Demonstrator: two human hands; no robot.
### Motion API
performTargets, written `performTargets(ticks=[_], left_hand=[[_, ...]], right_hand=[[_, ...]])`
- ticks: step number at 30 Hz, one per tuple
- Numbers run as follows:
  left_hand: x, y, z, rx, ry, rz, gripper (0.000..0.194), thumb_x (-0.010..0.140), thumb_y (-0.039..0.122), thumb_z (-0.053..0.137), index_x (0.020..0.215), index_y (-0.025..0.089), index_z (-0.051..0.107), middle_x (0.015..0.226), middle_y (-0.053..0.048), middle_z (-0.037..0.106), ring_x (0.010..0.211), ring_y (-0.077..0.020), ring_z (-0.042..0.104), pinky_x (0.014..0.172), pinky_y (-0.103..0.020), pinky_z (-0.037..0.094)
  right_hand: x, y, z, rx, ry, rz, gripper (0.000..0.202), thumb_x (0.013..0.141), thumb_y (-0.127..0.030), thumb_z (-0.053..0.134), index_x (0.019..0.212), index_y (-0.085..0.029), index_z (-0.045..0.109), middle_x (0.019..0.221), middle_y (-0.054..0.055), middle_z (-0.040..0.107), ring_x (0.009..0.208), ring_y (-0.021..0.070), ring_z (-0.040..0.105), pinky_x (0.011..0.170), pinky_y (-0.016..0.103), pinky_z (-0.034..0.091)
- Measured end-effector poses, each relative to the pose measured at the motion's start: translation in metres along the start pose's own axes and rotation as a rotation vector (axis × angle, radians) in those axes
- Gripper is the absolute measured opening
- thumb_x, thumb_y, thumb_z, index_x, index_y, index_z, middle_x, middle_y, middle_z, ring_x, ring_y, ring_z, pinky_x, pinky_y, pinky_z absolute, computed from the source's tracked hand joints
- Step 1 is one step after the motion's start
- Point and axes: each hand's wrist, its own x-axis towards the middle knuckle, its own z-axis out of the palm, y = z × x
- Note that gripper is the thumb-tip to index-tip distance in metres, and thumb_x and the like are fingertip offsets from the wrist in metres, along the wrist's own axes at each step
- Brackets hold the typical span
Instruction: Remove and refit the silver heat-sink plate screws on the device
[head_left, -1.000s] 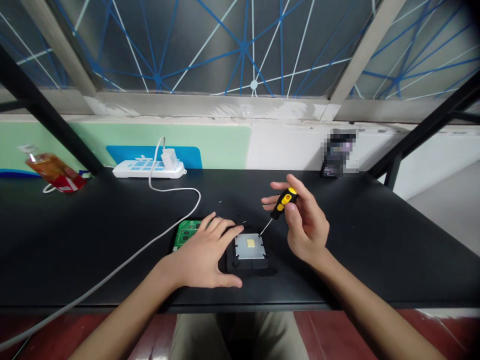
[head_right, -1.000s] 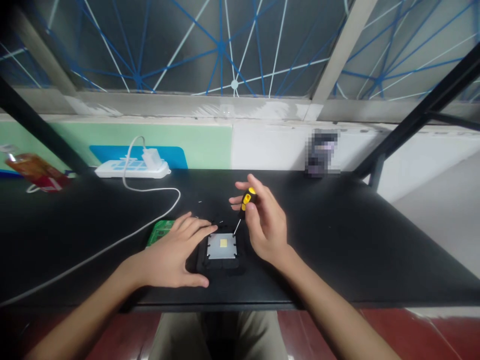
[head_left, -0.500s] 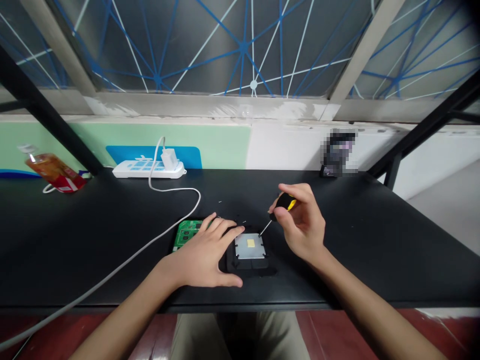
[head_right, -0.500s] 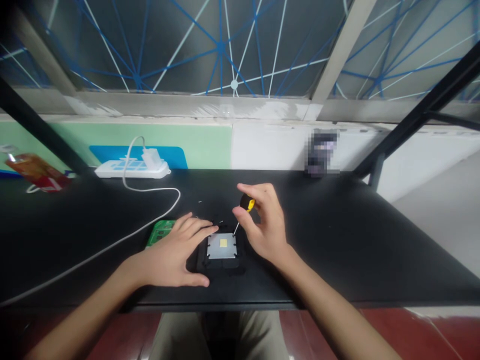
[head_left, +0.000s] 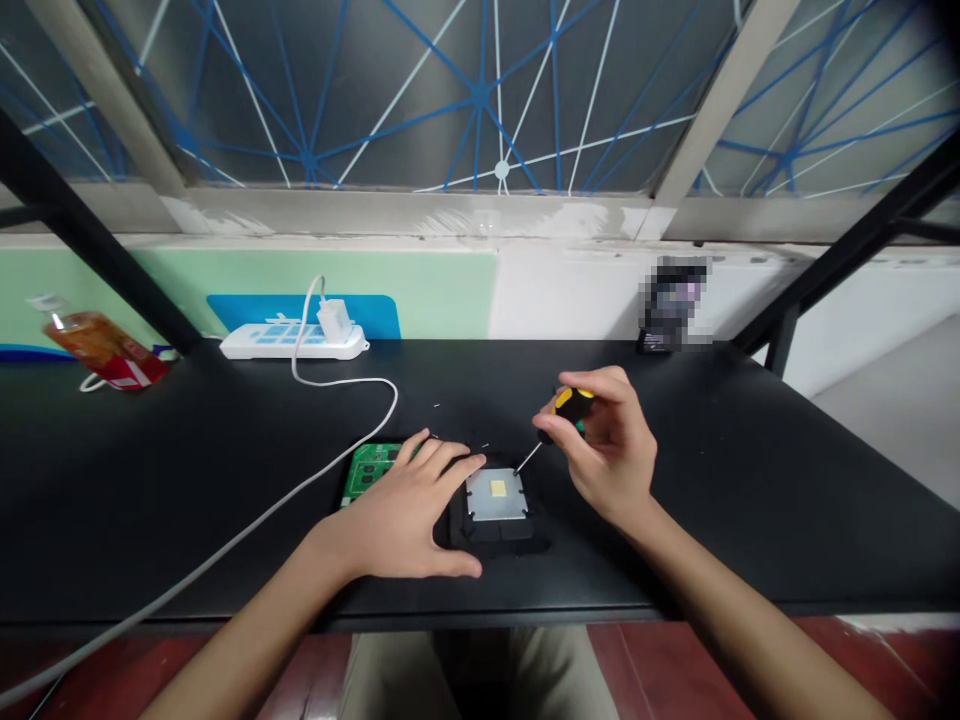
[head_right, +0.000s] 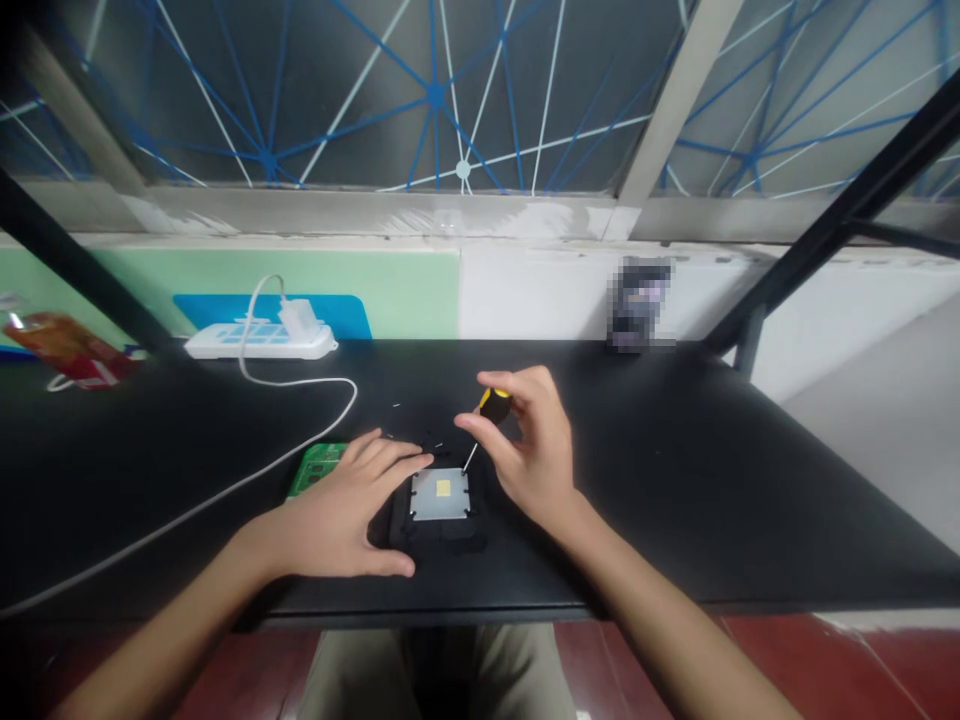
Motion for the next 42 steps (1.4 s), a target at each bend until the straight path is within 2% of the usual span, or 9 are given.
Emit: performTargets(ticks=[3,7,10,13,21,26,29,34,42], left_hand=[[0.000,0.000,-0.001,0.010,-0.002,0.001,0.100,0.075,0.067,0.076,0.153,0.020,0.035,0.148,-0.015,0.048,0.143,-0.0388,0.039,0.124,-0.064,0.012],[0.001,0.000,-0.001,0.020,-0.007,-0.002,0.100,0.075,0.069,0.075,0.153,0.020,0.035,0.148,-0.016,0.048,0.144,-0.0385,0.039,0.124,-0.064,0.012],[0.000,-0.001,0.000,0.021,-0.006,-0.002,0.100,0.075,0.071,0.074,0.153,0.019,0.035,0.148,-0.016,0.048,0.144,-0.0383,0.039,0.124,-0.064,0.012],[0.000,-0.001,0.000,0.012,-0.001,-0.002,0.100,0.075,0.070,0.075,0.153,0.020,0.035,0.149,-0.015,0.047,0.144,-0.0386,0.038,0.124,-0.064,0.012],[0.001,0.000,0.000,0.020,-0.007,-0.004,0.099,0.076,0.069,0.075,0.153,0.020,0.036,0.148,-0.015,0.048,0.143,-0.0381,0.039,0.124,-0.064,0.013],[0.001,0.000,0.001,0.013,0.000,-0.002,0.098,0.076,0.069,0.075,0.153,0.022,0.036,0.148,-0.015,0.048,0.143,-0.0387,0.039,0.124,-0.064,0.013],[0.000,-0.001,0.002,0.006,0.008,0.004,0.099,0.076,0.070,0.074,0.154,0.023,0.033,0.148,-0.014,0.048,0.143,-0.0383,0.039,0.124,-0.063,0.013],[0.000,-0.002,0.001,0.014,0.006,-0.001,0.102,0.075,0.069,0.076,0.154,0.021,0.033,0.149,-0.014,0.047,0.144,-0.0378,0.038,0.125,-0.062,0.012],[0.001,0.001,-0.001,-0.002,-0.012,-0.011,0.100,0.076,0.069,0.074,0.154,0.021,0.033,0.148,-0.015,0.048,0.144,-0.0396,0.038,0.124,-0.064,0.012]], right_hand=[[-0.002,0.002,0.000,-0.010,0.003,-0.079,0.043,0.082,-0.022,0.079,0.120,-0.033,0.063,0.099,0.002,0.057,0.077,0.0176,0.063,0.065,0.039,0.055],[-0.006,-0.004,0.002,0.078,-0.068,-0.043,0.037,0.100,-0.026,0.051,0.136,-0.032,0.056,0.116,0.007,0.057,0.087,0.0192,0.070,0.073,0.044,0.059],[-0.008,-0.010,0.003,0.104,-0.102,0.017,0.045,0.103,-0.023,0.039,0.146,-0.033,0.048,0.130,0.009,0.059,0.097,0.0207,0.072,0.080,0.046,0.062],[-0.007,-0.010,0.004,0.085,-0.102,0.042,0.050,0.101,-0.019,0.045,0.149,-0.034,0.043,0.128,0.009,0.062,0.097,0.0198,0.072,0.084,0.046,0.062],[-0.007,0.000,0.002,-0.027,-0.029,-0.056,0.058,0.081,-0.014,0.078,0.131,-0.037,0.060,0.105,0.004,0.055,0.086,0.0189,0.063,0.068,0.039,0.061],[-0.009,-0.006,0.003,0.128,-0.105,0.016,0.044,0.100,-0.023,0.050,0.141,-0.035,0.052,0.130,0.009,0.053,0.103,0.0227,0.070,0.078,0.045,0.065],[-0.008,-0.009,0.004,0.118,-0.110,0.056,0.047,0.103,-0.021,0.040,0.147,-0.034,0.047,0.136,0.010,0.058,0.107,0.0229,0.071,0.081,0.045,0.065],[-0.005,-0.009,0.003,0.010,-0.096,0.045,0.056,0.097,-0.013,0.054,0.148,-0.036,0.046,0.122,0.006,0.066,0.094,0.0180,0.071,0.079,0.039,0.062],[0.000,-0.005,0.002,-0.101,0.019,-0.127,0.051,0.079,-0.016,0.080,0.124,-0.034,0.062,0.096,0.002,0.059,0.085,0.0181,0.057,0.064,0.033,0.052]])
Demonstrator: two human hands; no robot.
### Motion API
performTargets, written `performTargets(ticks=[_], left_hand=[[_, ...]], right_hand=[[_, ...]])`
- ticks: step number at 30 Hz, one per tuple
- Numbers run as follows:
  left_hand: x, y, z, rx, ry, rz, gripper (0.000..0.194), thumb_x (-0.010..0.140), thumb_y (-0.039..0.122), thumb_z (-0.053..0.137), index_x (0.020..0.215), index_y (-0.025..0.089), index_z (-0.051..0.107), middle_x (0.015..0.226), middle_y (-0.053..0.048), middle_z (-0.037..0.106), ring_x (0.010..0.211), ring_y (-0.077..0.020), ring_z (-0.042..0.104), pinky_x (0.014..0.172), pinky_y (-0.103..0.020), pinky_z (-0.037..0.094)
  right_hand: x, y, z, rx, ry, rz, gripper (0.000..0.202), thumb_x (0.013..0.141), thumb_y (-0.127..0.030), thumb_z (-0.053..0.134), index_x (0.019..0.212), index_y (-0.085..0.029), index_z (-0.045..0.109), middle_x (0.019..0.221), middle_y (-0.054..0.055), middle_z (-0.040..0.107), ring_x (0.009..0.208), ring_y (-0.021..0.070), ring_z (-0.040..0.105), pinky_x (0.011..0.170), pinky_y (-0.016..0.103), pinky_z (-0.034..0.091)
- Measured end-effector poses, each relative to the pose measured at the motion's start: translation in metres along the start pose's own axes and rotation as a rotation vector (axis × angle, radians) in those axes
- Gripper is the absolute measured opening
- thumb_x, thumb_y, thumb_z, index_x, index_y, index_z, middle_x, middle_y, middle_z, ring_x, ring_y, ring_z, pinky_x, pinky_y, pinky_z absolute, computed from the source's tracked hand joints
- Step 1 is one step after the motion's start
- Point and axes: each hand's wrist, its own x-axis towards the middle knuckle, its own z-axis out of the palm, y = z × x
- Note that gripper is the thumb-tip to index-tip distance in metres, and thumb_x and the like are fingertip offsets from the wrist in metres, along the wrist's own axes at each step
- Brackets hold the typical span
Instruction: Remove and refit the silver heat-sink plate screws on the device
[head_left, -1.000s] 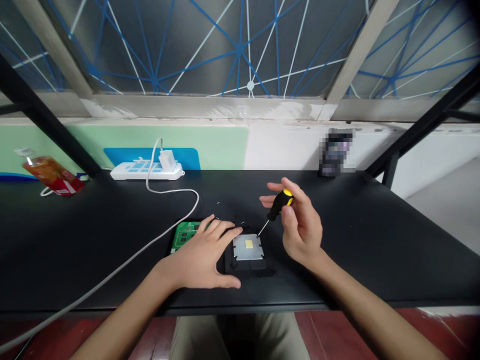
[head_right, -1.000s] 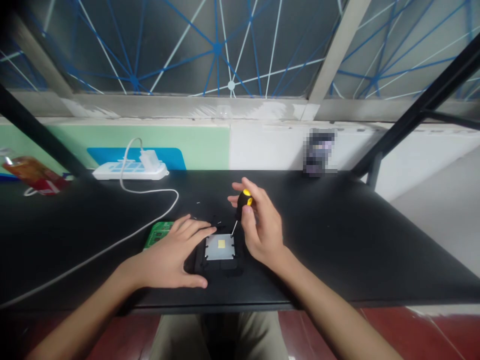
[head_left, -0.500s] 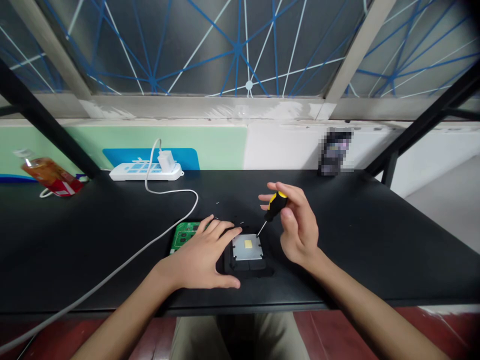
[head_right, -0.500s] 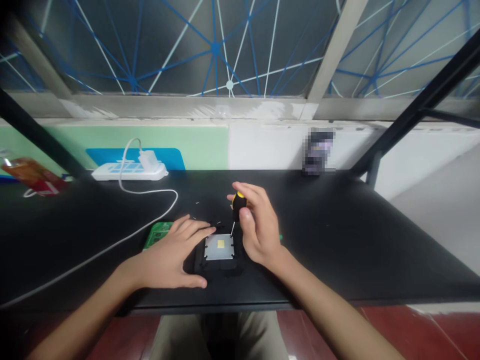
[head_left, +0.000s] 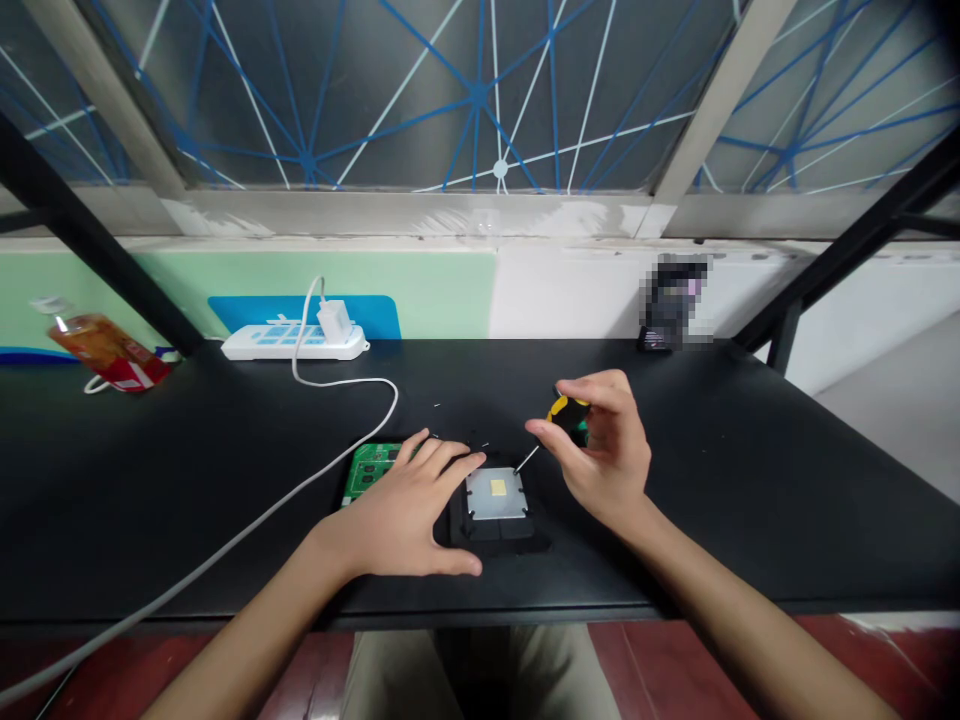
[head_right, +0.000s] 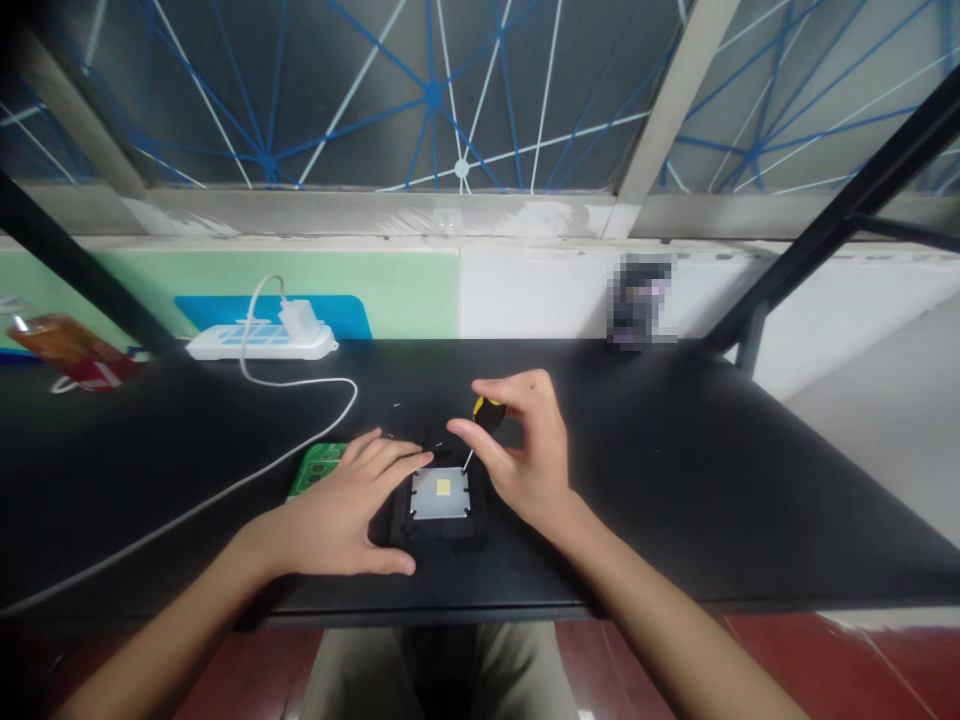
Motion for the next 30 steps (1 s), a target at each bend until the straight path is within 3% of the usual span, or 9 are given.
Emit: performTargets(ticks=[2,5,7,10,15,20,23,26,30], left_hand=[[0.001,0.000,0.000,-0.005,0.007,0.004,0.099,0.076,0.068,0.074,0.154,0.022,0.033,0.149,-0.015,0.048,0.143,-0.0396,0.039,0.124,-0.064,0.012],[0.001,0.000,0.000,-0.007,0.010,0.007,0.099,0.076,0.069,0.074,0.154,0.023,0.034,0.148,-0.015,0.049,0.143,-0.0393,0.039,0.124,-0.064,0.012],[0.001,0.000,0.000,0.001,0.000,0.001,0.100,0.076,0.068,0.075,0.154,0.020,0.034,0.148,-0.016,0.048,0.144,-0.0395,0.039,0.124,-0.064,0.012],[0.001,0.000,0.000,0.008,-0.005,-0.007,0.100,0.076,0.069,0.074,0.154,0.020,0.034,0.149,-0.016,0.048,0.144,-0.0403,0.037,0.124,-0.065,0.013],[0.000,-0.001,0.001,0.011,-0.001,-0.004,0.101,0.075,0.069,0.075,0.154,0.022,0.034,0.149,-0.015,0.047,0.144,-0.0394,0.037,0.124,-0.064,0.012],[-0.001,-0.001,0.001,0.002,0.007,0.005,0.100,0.076,0.069,0.075,0.154,0.023,0.033,0.149,-0.015,0.047,0.144,-0.0390,0.038,0.124,-0.064,0.012],[0.000,0.000,0.000,-0.002,0.002,0.005,0.099,0.076,0.068,0.075,0.154,0.022,0.034,0.148,-0.015,0.048,0.143,-0.0390,0.040,0.124,-0.064,0.013],[0.000,0.000,0.000,-0.002,0.008,0.004,0.099,0.076,0.069,0.074,0.154,0.022,0.035,0.148,-0.015,0.048,0.143,-0.0398,0.040,0.124,-0.065,0.013],[0.000,0.000,-0.001,-0.010,0.009,0.002,0.099,0.076,0.069,0.074,0.154,0.023,0.034,0.148,-0.015,0.049,0.143,-0.0404,0.039,0.123,-0.065,0.012]], right_hand=[[-0.002,0.000,0.000,0.049,-0.002,0.014,0.042,0.084,-0.020,0.075,0.122,-0.033,0.062,0.098,0.003,0.058,0.085,0.0186,0.059,0.066,0.036,0.055],[-0.005,-0.002,0.000,0.174,-0.039,0.115,0.031,0.098,-0.026,0.054,0.127,-0.031,0.060,0.117,0.007,0.058,0.092,0.0201,0.067,0.071,0.041,0.062],[-0.006,-0.005,0.000,0.221,-0.070,0.162,0.035,0.102,-0.026,0.044,0.134,-0.031,0.057,0.129,0.009,0.059,0.100,0.0220,0.070,0.076,0.043,0.064],[-0.006,-0.008,0.000,0.213,-0.111,0.189,0.045,0.101,-0.022,0.045,0.145,-0.031,0.047,0.136,0.010,0.061,0.109,0.0233,0.071,0.081,0.044,0.065],[-0.004,-0.007,0.000,0.156,-0.121,0.187,0.055,0.096,-0.013,0.056,0.146,-0.032,0.047,0.125,0.007,0.066,0.105,0.0215,0.072,0.084,0.043,0.064],[-0.003,0.000,0.001,0.060,-0.034,0.105,0.046,0.085,-0.015,0.073,0.126,-0.032,0.061,0.100,0.003,0.061,0.080,0.0174,0.065,0.065,0.037,0.058],[-0.005,0.003,0.001,0.057,-0.013,0.031,0.044,0.082,-0.019,0.077,0.121,-0.032,0.061,0.095,0.002,0.057,0.076,0.0171,0.061,0.063,0.038,0.057],[-0.007,0.001,0.000,0.159,-0.050,0.059,0.033,0.095,-0.027,0.058,0.128,-0.032,0.060,0.111,0.006,0.057,0.088,0.0203,0.067,0.069,0.042,0.062],[-0.007,-0.007,0.000,0.209,-0.088,0.156,0.041,0.103,-0.026,0.038,0.141,-0.032,0.053,0.134,0.010,0.058,0.105,0.0233,0.070,0.076,0.045,0.065]])
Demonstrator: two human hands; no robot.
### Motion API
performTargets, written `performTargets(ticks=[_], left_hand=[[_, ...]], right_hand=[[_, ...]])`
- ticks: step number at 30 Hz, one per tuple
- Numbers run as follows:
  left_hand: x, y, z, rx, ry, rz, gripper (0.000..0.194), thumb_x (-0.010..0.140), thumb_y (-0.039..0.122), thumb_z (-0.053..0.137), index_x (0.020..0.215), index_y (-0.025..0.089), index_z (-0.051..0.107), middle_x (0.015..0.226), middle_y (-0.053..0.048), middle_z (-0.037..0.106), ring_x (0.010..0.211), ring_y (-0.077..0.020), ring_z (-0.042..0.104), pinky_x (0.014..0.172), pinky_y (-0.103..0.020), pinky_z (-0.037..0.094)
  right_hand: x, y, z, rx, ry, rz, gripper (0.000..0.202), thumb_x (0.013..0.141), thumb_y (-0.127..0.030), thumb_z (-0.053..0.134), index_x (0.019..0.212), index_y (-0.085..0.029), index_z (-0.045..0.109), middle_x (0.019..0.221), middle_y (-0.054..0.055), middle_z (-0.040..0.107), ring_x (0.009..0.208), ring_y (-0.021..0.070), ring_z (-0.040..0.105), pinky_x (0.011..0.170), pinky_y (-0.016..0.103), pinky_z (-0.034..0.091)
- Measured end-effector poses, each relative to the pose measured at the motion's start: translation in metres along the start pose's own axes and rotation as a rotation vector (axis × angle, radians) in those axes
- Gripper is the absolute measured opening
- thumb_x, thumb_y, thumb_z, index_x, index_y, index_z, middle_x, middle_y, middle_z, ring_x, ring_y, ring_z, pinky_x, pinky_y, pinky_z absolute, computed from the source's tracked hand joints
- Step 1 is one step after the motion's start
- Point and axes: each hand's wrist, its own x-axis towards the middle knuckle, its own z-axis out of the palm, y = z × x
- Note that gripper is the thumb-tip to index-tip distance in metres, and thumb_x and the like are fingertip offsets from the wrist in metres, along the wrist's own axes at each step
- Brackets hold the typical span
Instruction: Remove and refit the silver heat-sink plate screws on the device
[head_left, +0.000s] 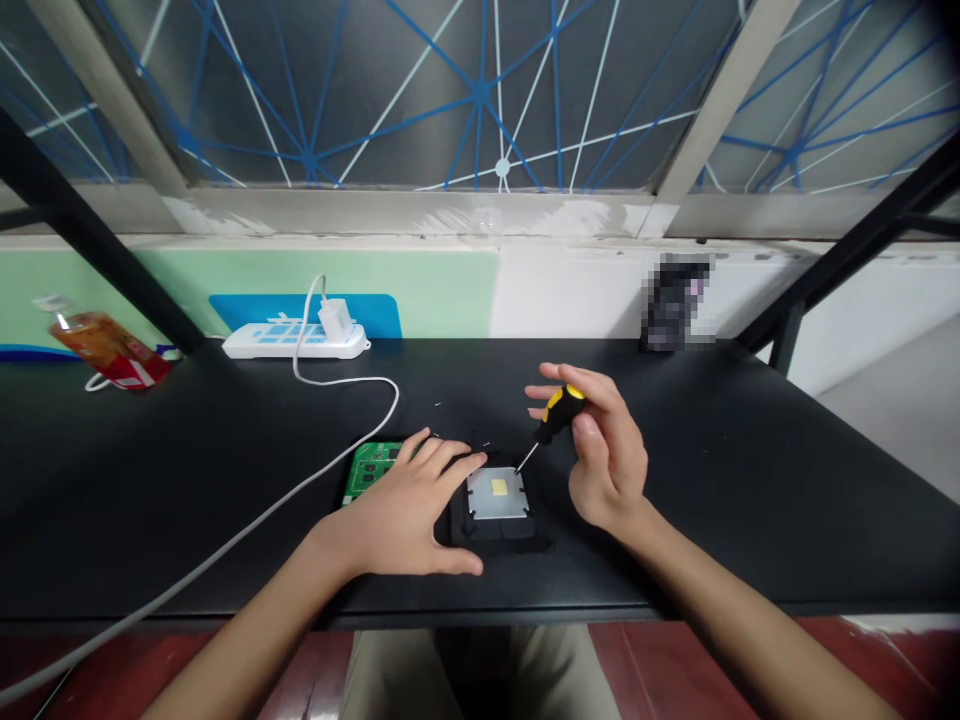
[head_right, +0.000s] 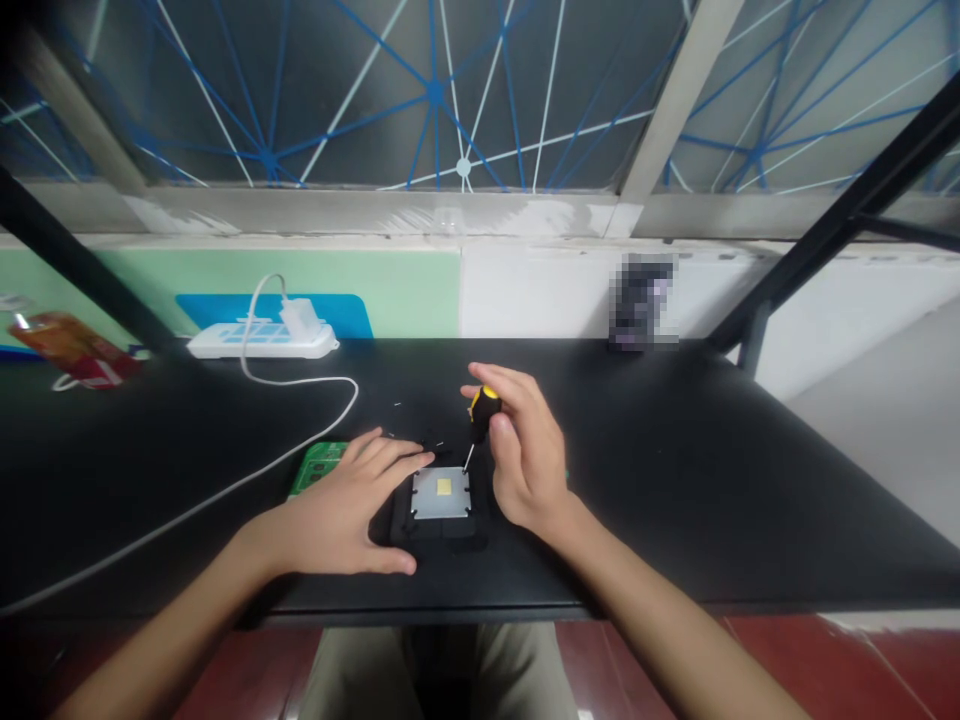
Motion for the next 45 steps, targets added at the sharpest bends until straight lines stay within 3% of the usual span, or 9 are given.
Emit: performTargets(ticks=[5,11,15,19,23,28,33,37,45], left_hand=[[0.0003,-0.0003,0.0006,0.000,0.002,0.000,0.098,0.077,0.070,0.073,0.154,0.024,0.034,0.149,-0.015,0.048,0.145,-0.0411,0.037,0.123,-0.065,0.013],[-0.0001,-0.0004,0.0004,0.004,0.005,0.005,0.099,0.076,0.069,0.074,0.154,0.023,0.034,0.148,-0.014,0.048,0.143,-0.0398,0.039,0.124,-0.065,0.012],[0.0001,-0.0005,0.0004,-0.004,0.007,0.007,0.097,0.077,0.069,0.073,0.154,0.023,0.036,0.148,-0.015,0.049,0.142,-0.0404,0.040,0.123,-0.065,0.013],[-0.0001,-0.0008,0.0010,0.000,0.007,0.004,0.097,0.077,0.070,0.073,0.154,0.024,0.035,0.148,-0.014,0.048,0.143,-0.0407,0.039,0.123,-0.065,0.013],[-0.0004,-0.0001,0.0007,0.007,-0.005,-0.007,0.098,0.076,0.070,0.074,0.154,0.025,0.035,0.149,-0.014,0.048,0.144,-0.0407,0.038,0.124,-0.065,0.013],[-0.0001,0.0005,0.0003,0.025,-0.013,-0.001,0.098,0.077,0.070,0.072,0.153,0.021,0.035,0.149,-0.015,0.047,0.145,-0.0389,0.037,0.124,-0.064,0.013],[-0.0002,0.0001,0.0002,0.027,-0.008,-0.001,0.098,0.077,0.072,0.072,0.153,0.021,0.036,0.148,-0.015,0.048,0.144,-0.0399,0.039,0.124,-0.064,0.013],[0.0001,0.0000,0.0006,0.030,-0.013,-0.003,0.097,0.078,0.071,0.071,0.153,0.021,0.036,0.148,-0.016,0.048,0.144,-0.0393,0.038,0.124,-0.064,0.013],[0.0001,-0.0003,0.0015,0.034,-0.011,0.001,0.098,0.077,0.070,0.073,0.153,0.019,0.036,0.148,-0.016,0.048,0.144,-0.0391,0.038,0.124,-0.064,0.013]], right_hand=[[0.0018,0.0002,-0.0004,-0.062,-0.019,0.015,0.050,0.098,-0.017,0.052,0.145,-0.033,0.048,0.123,0.007,0.066,0.101,0.0211,0.071,0.079,0.043,0.063],[0.0046,0.0076,-0.0028,-0.194,0.082,-0.169,0.047,0.079,-0.018,0.080,0.121,-0.033,0.062,0.092,0.002,0.060,0.080,0.0189,0.059,0.063,0.036,0.055],[0.0017,0.0051,-0.0020,-0.101,0.040,-0.098,0.034,0.094,-0.028,0.060,0.128,-0.032,0.060,0.108,0.006,0.059,0.086,0.0203,0.065,0.067,0.041,0.060],[-0.0010,-0.0006,-0.0002,-0.018,0.004,0.010,0.041,0.101,-0.027,0.043,0.141,-0.031,0.052,0.129,0.010,0.061,0.103,0.0228,0.069,0.077,0.044,0.064],[0.0011,0.0004,-0.0001,-0.076,-0.005,0.005,0.047,0.097,-0.020,0.054,0.142,-0.031,0.051,0.117,0.007,0.066,0.097,0.0210,0.069,0.076,0.042,0.063],[0.0047,0.0062,-0.0014,-0.226,0.092,-0.165,0.052,0.079,-0.016,0.078,0.124,-0.034,0.061,0.094,0.003,0.059,0.084,0.0201,0.058,0.063,0.036,0.053],[0.0005,0.0028,-0.0018,-0.057,0.024,-0.078,0.036,0.095,-0.025,0.058,0.130,-0.032,0.059,0.117,0.008,0.056,0.095,0.0221,0.066,0.071,0.043,0.060],[-0.0017,-0.0012,-0.0014,0.025,-0.018,0.013,0.041,0.101,-0.023,0.043,0.140,-0.030,0.052,0.124,0.009,0.062,0.104,0.0237,0.069,0.080,0.046,0.062],[0.0018,0.0035,-0.0017,-0.195,0.022,-0.144,0.055,0.083,-0.011,0.072,0.132,-0.031,0.060,0.099,0.004,0.055,0.086,0.0186,0.056,0.066,0.035,0.053]])
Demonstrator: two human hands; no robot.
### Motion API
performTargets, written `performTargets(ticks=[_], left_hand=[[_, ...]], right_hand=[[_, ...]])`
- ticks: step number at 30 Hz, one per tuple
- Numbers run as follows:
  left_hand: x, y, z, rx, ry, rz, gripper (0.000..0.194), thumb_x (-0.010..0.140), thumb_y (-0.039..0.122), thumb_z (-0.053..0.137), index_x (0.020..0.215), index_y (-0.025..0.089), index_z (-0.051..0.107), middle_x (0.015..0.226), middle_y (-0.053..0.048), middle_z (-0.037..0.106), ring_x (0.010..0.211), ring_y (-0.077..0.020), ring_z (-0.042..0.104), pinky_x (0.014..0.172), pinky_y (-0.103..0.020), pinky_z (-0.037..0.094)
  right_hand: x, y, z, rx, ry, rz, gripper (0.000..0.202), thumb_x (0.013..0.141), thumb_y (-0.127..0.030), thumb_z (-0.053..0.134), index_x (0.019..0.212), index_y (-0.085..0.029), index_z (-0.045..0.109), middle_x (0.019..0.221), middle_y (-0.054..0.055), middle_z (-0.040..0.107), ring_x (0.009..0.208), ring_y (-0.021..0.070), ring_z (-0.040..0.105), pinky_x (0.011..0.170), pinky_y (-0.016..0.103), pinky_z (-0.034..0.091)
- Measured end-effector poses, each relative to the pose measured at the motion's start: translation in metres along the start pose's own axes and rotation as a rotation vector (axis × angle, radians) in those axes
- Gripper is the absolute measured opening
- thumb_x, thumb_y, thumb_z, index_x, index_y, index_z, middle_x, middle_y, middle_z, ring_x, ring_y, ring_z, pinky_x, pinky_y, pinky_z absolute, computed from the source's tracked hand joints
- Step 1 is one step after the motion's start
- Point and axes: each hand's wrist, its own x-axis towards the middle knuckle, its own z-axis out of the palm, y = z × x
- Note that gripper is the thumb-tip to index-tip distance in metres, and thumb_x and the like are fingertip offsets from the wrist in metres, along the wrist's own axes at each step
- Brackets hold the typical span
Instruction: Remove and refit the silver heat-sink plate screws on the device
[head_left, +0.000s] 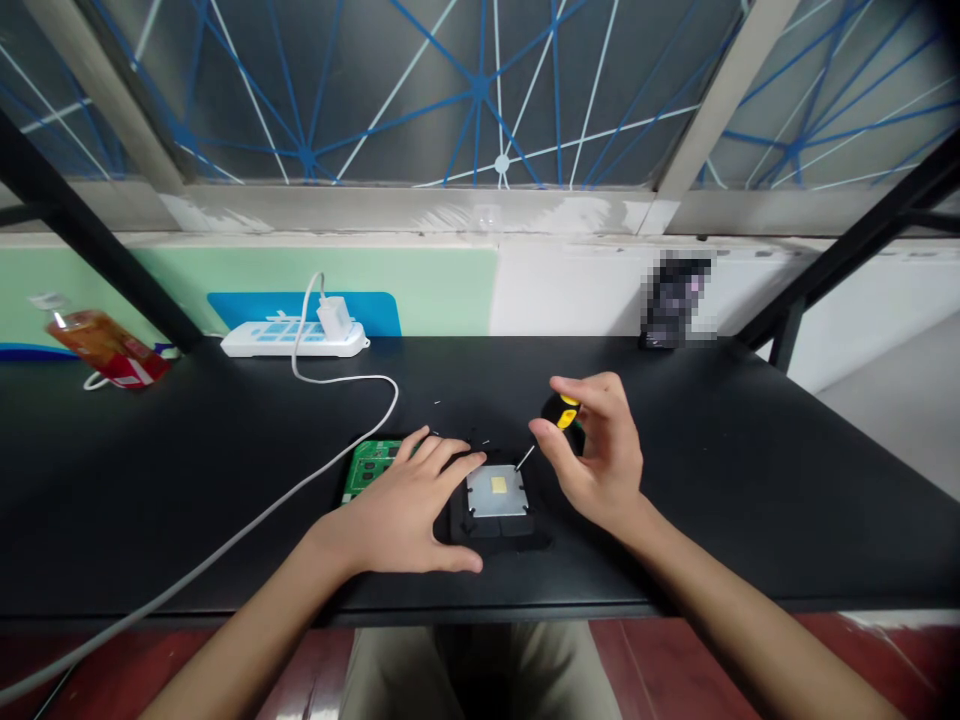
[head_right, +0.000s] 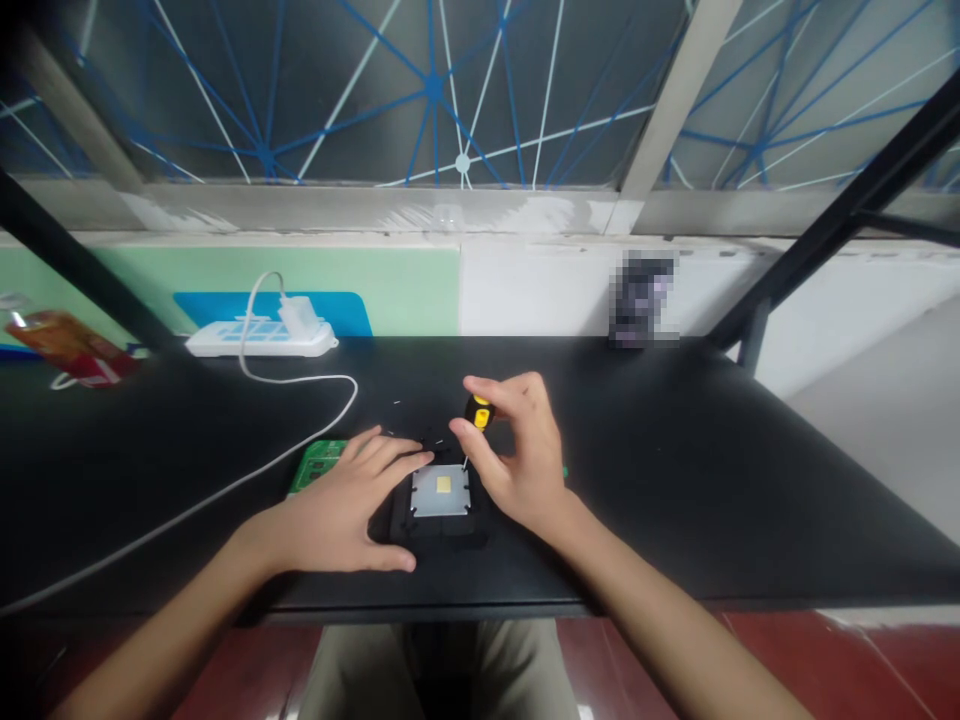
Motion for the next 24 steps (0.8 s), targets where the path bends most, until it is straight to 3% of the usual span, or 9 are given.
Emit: performTargets(ticks=[8,20,24], left_hand=[[-0.0008,-0.0019,0.0018,-0.003,0.006,0.001,0.098,0.077,0.072,0.071,0.153,0.020,0.037,0.148,-0.017,0.048,0.144,-0.0397,0.037,0.123,-0.065,0.013],[0.0000,-0.0010,0.0010,0.003,0.004,0.001,0.097,0.076,0.070,0.073,0.152,0.022,0.037,0.148,-0.016,0.048,0.144,-0.0384,0.038,0.124,-0.063,0.013],[-0.0003,-0.0016,0.0007,0.008,0.000,0.001,0.097,0.077,0.071,0.072,0.152,0.020,0.037,0.148,-0.016,0.048,0.144,-0.0382,0.038,0.124,-0.063,0.012]], right_hand=[[-0.0028,-0.0038,0.0000,0.232,-0.040,0.145,0.040,0.100,-0.020,0.046,0.138,-0.032,0.052,0.124,0.008,0.060,0.101,0.0220,0.069,0.077,0.043,0.062],[-0.0006,0.0025,0.0046,0.078,0.062,0.081,0.052,0.085,-0.012,0.071,0.128,-0.033,0.052,0.105,0.003,0.052,0.083,0.0159,0.063,0.066,0.034,0.056],[-0.0012,0.0002,0.0032,0.230,0.039,0.067,0.038,0.093,-0.017,0.060,0.127,-0.031,0.054,0.115,0.005,0.054,0.093,0.0183,0.069,0.071,0.038,0.062]])
